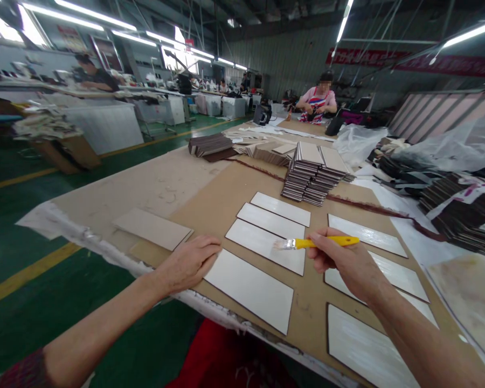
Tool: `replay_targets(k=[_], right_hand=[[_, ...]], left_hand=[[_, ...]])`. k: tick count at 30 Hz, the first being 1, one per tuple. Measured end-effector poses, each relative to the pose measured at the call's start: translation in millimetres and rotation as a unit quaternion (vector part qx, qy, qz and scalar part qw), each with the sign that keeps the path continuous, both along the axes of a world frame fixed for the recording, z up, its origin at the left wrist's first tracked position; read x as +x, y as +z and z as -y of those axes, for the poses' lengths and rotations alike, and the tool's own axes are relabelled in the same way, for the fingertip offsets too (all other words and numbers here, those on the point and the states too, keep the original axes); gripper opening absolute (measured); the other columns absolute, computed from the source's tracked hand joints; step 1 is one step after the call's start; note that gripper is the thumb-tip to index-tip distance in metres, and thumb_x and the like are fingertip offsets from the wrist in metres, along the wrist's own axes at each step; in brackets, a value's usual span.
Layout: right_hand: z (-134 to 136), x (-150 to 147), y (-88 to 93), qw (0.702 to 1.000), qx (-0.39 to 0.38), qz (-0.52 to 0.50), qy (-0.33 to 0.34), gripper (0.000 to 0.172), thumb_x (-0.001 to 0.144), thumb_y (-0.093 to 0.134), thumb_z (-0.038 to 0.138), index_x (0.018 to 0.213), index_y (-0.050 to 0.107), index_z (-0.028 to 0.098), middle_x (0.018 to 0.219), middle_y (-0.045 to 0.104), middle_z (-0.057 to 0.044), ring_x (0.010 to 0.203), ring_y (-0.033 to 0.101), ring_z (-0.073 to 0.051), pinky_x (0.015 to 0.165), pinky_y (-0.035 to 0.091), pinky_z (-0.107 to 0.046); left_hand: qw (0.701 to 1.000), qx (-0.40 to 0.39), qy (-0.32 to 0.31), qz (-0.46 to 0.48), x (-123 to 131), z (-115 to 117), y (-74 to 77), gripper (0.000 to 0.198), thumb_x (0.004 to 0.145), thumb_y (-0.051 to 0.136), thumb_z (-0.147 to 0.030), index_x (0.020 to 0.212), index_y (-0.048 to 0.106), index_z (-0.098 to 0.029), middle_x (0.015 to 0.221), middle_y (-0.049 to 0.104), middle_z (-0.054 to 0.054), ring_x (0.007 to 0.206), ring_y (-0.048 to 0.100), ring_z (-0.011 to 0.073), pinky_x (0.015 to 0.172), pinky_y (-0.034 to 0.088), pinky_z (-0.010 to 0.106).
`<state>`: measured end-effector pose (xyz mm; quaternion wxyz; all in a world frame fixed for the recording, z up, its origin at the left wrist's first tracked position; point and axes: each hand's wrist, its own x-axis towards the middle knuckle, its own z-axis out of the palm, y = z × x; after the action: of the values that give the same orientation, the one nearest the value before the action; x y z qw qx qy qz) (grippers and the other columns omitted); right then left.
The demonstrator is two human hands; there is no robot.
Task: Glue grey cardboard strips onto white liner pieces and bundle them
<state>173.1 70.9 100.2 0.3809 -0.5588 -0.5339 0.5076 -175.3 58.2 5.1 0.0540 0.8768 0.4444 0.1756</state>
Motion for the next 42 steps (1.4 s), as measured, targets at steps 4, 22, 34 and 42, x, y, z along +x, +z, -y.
replay_targets(k=[4,22,34,42], right_hand=[[2.2,-23.6,0.4,0.994,-0.035,-0.072,0.072,0.042,0.078,0.076,0.049,0.104,0.068,0.017,0.067,0.066,0.000,0.046,0.054,-0.009,0.043,0.043,-0.018],[-1.9,-105.1,-34.5,0.980,0.014,0.008,0.199,0.022,0.090,0.059,0.039,0.093,0.072,0.020,0.077,0.068,0.000,0.061,0.061,-0.011,0.060,0.048,-0.022],[2.4,-104.5,-24.9,0.969,-0.002,0.121,0.217,0.024,0.089,0.056,0.039,0.083,0.071,0.021,0.073,0.064,0.003,0.059,0.062,-0.010,0.054,0.048,-0.019],[15.2,-59.4,-4.7,0.958,-0.052,0.182,0.214,0.022,0.087,0.057,0.038,0.081,0.070,0.021,0.072,0.063,0.002,0.058,0.060,-0.010,0.055,0.048,-0.021]], left_hand=[[0.999,0.014,0.034,0.017,-8.3,21.0,-5.9,0.031,0.099,0.043,-0.024,0.125,0.059,-0.019,0.136,0.055,0.010,0.125,0.052,0.0235,0.110,0.043,0.042],[0.990,-0.010,0.009,0.139,-37.9,45.2,-8.2,0.021,0.093,0.057,-0.018,0.113,0.060,-0.020,0.114,0.063,0.008,0.112,0.055,0.0207,0.100,0.046,0.040],[0.989,-0.001,0.015,0.149,-35.3,44.0,-12.1,0.019,0.091,0.058,-0.016,0.109,0.060,-0.020,0.112,0.062,0.008,0.110,0.056,0.0204,0.098,0.046,0.040],[0.991,0.004,0.019,0.130,-34.3,45.2,-11.0,0.018,0.091,0.057,-0.017,0.108,0.061,-0.021,0.111,0.062,0.008,0.110,0.056,0.0214,0.099,0.046,0.041]])
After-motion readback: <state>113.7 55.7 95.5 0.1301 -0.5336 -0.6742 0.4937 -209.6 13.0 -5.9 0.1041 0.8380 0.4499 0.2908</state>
